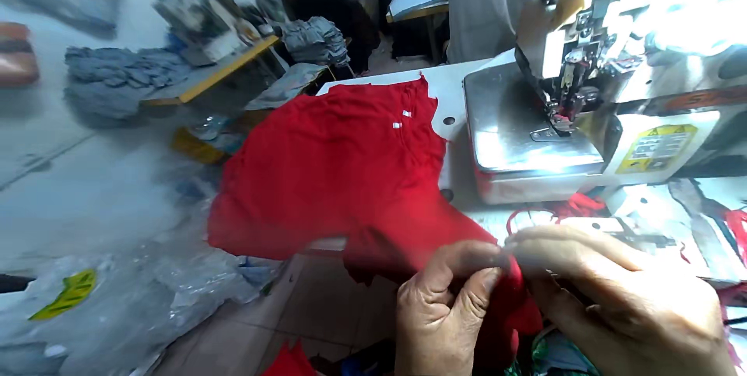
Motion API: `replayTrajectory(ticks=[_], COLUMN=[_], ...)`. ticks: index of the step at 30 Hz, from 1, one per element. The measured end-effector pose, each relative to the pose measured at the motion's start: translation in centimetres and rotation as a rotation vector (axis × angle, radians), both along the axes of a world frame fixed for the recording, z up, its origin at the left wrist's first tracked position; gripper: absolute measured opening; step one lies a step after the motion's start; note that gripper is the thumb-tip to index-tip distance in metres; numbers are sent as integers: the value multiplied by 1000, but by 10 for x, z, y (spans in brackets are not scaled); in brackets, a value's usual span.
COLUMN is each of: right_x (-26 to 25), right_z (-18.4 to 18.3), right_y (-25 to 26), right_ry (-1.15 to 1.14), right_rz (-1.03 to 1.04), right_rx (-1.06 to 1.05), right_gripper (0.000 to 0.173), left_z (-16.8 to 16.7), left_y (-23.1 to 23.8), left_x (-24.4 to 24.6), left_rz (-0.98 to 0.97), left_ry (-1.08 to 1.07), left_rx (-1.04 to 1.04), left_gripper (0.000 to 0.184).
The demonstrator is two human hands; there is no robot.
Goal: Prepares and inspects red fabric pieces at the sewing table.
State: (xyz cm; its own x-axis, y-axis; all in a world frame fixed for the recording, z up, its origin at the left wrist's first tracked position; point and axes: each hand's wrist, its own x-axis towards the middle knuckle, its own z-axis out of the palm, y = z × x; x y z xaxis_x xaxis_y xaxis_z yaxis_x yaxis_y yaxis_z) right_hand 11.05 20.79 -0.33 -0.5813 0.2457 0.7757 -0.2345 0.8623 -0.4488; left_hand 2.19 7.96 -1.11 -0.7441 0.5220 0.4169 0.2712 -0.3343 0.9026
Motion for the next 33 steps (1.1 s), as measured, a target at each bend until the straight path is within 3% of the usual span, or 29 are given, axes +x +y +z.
replayTrajectory(ticks=[2, 8, 12, 24, 33], right_x=[1, -4, -2, -5, -1], right_z=[2, -3, -1, -14, -18], right_y=[-2, 0, -4, -7, -5], right_ry=[-15, 43, -7, 26, -5], right_rz=[29, -53, -92, -155, -198], right_rx=[-36, 121, 132, 125, 129], right_gripper=[14, 13, 13, 13, 14], left_z=[0, 0, 1, -7, -10], left_y=[0, -3, -3, 0, 4], left_x=[-1, -3, -5, -6, -5], left_rz=[71, 235, 308, 295, 381], left_ry=[95, 500, 638, 555, 616], left_rx=[-41, -179, -233, -242, -260], left_gripper=[7, 14, 13, 8, 9])
